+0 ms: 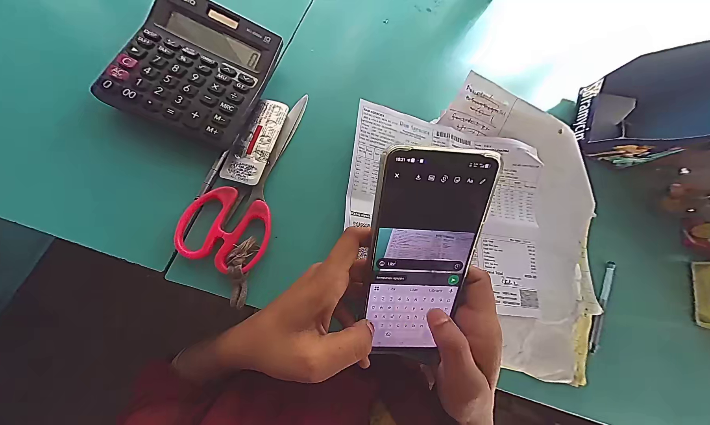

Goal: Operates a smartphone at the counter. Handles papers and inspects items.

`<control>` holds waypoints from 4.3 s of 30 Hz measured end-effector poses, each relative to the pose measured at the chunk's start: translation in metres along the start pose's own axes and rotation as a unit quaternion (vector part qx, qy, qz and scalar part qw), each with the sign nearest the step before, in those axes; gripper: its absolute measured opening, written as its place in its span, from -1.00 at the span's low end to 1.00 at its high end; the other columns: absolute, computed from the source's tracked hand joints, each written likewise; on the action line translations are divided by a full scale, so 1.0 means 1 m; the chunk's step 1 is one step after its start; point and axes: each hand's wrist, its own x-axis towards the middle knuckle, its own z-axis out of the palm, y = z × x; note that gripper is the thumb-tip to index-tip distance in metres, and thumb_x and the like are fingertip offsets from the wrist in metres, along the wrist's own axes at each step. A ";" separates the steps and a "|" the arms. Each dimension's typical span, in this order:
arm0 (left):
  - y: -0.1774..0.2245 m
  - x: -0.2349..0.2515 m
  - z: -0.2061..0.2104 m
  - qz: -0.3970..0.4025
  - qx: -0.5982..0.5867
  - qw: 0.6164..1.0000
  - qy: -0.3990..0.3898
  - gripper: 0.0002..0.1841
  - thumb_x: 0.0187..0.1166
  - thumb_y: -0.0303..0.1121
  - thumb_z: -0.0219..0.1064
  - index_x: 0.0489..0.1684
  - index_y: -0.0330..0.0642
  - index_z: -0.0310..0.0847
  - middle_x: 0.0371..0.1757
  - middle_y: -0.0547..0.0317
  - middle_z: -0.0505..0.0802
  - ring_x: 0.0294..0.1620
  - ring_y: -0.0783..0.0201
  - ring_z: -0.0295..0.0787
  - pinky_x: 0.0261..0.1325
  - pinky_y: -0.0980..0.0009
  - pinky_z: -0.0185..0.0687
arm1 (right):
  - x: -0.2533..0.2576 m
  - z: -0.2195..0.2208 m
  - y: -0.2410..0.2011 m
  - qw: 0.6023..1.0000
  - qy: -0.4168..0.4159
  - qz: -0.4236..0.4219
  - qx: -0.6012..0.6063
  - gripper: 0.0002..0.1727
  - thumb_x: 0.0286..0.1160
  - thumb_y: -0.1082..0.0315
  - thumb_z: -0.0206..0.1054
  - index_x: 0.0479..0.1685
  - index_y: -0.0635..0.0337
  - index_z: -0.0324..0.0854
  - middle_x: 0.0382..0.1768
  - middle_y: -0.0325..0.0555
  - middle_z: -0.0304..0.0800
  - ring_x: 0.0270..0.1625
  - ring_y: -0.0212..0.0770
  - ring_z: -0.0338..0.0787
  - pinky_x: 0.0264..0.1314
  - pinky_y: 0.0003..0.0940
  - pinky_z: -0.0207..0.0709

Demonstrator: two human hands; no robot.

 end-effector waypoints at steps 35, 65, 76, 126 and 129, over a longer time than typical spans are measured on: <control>0.000 -0.001 -0.001 -0.006 -0.025 1.000 -0.009 -0.32 0.49 -0.51 0.15 0.62 -0.16 -0.11 0.30 0.22 0.66 0.09 0.53 0.79 -0.16 0.61 0.81 | -0.002 -0.002 0.000 0.999 -0.012 -0.002 0.041 -0.47 0.51 0.26 0.15 0.44 0.25 0.22 0.23 -0.52 0.73 0.23 -0.66 0.73 0.25 -0.66 0.68; 0.001 -0.003 0.001 0.027 -0.036 0.998 0.044 -0.42 0.52 -0.54 0.14 0.56 -0.06 0.08 0.21 0.35 0.74 -0.09 0.63 0.80 -0.33 0.71 0.74 | -0.003 -0.005 -0.002 0.996 -0.060 -0.010 0.061 -0.27 0.55 0.10 0.19 0.64 0.29 0.09 0.43 -0.48 0.61 0.42 -0.64 0.62 0.46 -0.61 0.57; 0.001 -0.008 -0.005 0.088 -0.123 0.983 0.109 -0.50 0.58 -0.44 0.19 0.52 0.17 0.33 0.18 0.35 0.83 -0.33 0.60 0.81 -0.52 0.71 0.67 | -0.001 -0.009 -0.002 0.983 -0.150 -0.049 0.097 -0.32 0.82 -0.07 -0.01 0.73 0.20 0.12 0.38 -0.33 0.67 0.17 -0.69 0.71 0.05 -0.74 0.67; 0.003 -0.001 0.005 0.044 -0.042 0.991 0.121 -0.60 0.72 -0.47 0.06 0.49 -0.02 0.16 0.15 0.39 0.79 -0.25 0.71 0.77 -0.49 0.80 0.63 | -0.004 -0.006 -0.005 0.991 -0.076 0.032 0.101 -0.51 0.78 0.10 0.06 0.60 0.04 0.25 0.23 -0.57 0.81 -0.15 -0.71 0.78 -0.40 -0.79 0.60; 0.003 -0.001 0.005 0.046 -0.035 0.991 0.123 -0.60 0.72 -0.47 0.07 0.49 -0.03 0.16 0.15 0.38 0.79 -0.25 0.71 0.77 -0.49 0.80 0.63 | -0.004 -0.006 -0.005 0.991 -0.076 0.036 0.105 -0.51 0.78 0.09 0.06 0.60 0.03 0.24 0.23 -0.57 0.81 -0.16 -0.71 0.78 -0.42 -0.79 0.60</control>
